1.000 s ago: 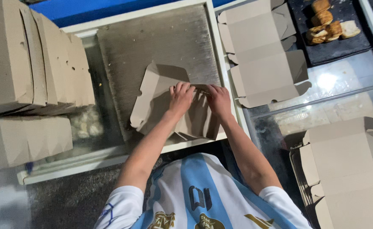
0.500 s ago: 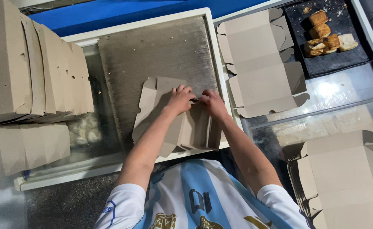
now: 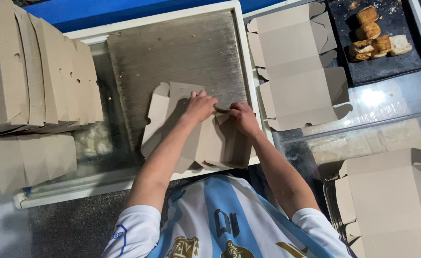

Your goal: The person assembles flat cardboard boxes by folding the sides and tucking the tabs into slots to form a three-dimensional container. The person repeats this process for several boxes, stacking the finished ones on a nearby surface.

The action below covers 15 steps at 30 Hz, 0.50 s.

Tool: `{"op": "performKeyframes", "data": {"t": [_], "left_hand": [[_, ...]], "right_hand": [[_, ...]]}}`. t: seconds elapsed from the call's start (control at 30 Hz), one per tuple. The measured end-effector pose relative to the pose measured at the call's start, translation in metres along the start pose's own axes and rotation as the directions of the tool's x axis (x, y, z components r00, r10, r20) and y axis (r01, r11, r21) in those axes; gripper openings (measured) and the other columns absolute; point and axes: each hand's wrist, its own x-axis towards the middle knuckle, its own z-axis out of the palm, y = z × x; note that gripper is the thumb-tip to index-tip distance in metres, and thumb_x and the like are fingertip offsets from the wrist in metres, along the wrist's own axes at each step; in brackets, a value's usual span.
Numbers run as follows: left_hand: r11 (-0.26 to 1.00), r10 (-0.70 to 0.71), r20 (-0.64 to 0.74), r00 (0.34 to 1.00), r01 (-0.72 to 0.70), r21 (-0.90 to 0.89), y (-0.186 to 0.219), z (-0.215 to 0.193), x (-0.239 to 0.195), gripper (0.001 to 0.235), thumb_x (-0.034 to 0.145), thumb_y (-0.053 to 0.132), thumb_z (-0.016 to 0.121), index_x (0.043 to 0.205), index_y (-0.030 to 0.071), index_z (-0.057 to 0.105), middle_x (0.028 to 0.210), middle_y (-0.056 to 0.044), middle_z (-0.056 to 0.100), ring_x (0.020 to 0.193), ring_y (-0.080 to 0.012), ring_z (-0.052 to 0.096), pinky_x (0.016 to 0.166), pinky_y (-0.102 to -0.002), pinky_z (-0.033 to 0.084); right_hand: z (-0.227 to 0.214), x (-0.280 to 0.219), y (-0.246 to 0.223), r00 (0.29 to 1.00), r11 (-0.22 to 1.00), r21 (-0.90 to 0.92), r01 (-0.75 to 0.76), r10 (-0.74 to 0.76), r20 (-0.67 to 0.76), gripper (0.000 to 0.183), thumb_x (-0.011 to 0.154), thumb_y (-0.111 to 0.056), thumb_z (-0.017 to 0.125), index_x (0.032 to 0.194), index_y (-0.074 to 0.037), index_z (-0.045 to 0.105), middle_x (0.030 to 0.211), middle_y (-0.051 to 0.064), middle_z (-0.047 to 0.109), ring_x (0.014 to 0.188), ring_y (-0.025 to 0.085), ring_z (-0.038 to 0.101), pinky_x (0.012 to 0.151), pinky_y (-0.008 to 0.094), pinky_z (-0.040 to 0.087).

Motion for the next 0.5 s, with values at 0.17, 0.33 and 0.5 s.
{"op": "performKeyframes", "data": {"t": [0.17, 0.33, 0.5], "left_hand": [[0.996, -0.087, -0.007, 0.996, 0.087, -0.013, -0.009, -0.022, -0.024, 0.014, 0.1, 0.024, 0.056, 0.111, 0.025, 0.065, 0.106, -0.001, 0.068, 0.11, -0.0255, 0.056, 0.096, -0.049, 0.039], [0.988, -0.154, -0.049, 0.987, 0.154, -0.012, -0.015, -0.011, -0.034, 0.027, 0.098, 0.024, 0.058, 0.124, 0.029, 0.065, 0.116, -0.002, 0.07, 0.112, -0.0267, 0.059, 0.096, -0.051, 0.043], [0.982, -0.186, -0.082, 0.979, 0.184, -0.032, 0.003, -0.035, -0.063, 0.07, 0.099, 0.006, 0.063, 0.161, 0.024, 0.037, 0.163, -0.021, 0.038, 0.129, -0.0387, 0.061, 0.106, -0.056, 0.047]], "right_hand": [[0.008, 0.003, 0.009, 0.999, 0.999, 0.019, -0.05, 0.05, 0.011, 0.009, 0.088, -0.019, 0.071, 0.096, -0.018, 0.067, 0.106, 0.003, 0.064, 0.099, 0.03, 0.068, 0.091, 0.044, 0.051], [-0.018, 0.014, -0.007, 0.995, 0.995, -0.018, -0.101, 0.101, 0.026, 0.017, 0.088, -0.019, 0.072, 0.104, -0.021, 0.066, 0.097, 0.001, 0.064, 0.095, 0.028, 0.069, 0.094, 0.043, 0.052], [-0.031, 0.016, -0.006, 0.937, 0.93, -0.176, -0.324, 0.341, 0.074, 0.05, 0.092, -0.02, 0.069, 0.141, -0.022, 0.058, 0.115, 0.009, 0.071, 0.111, 0.035, 0.07, 0.107, 0.054, 0.046]]}}
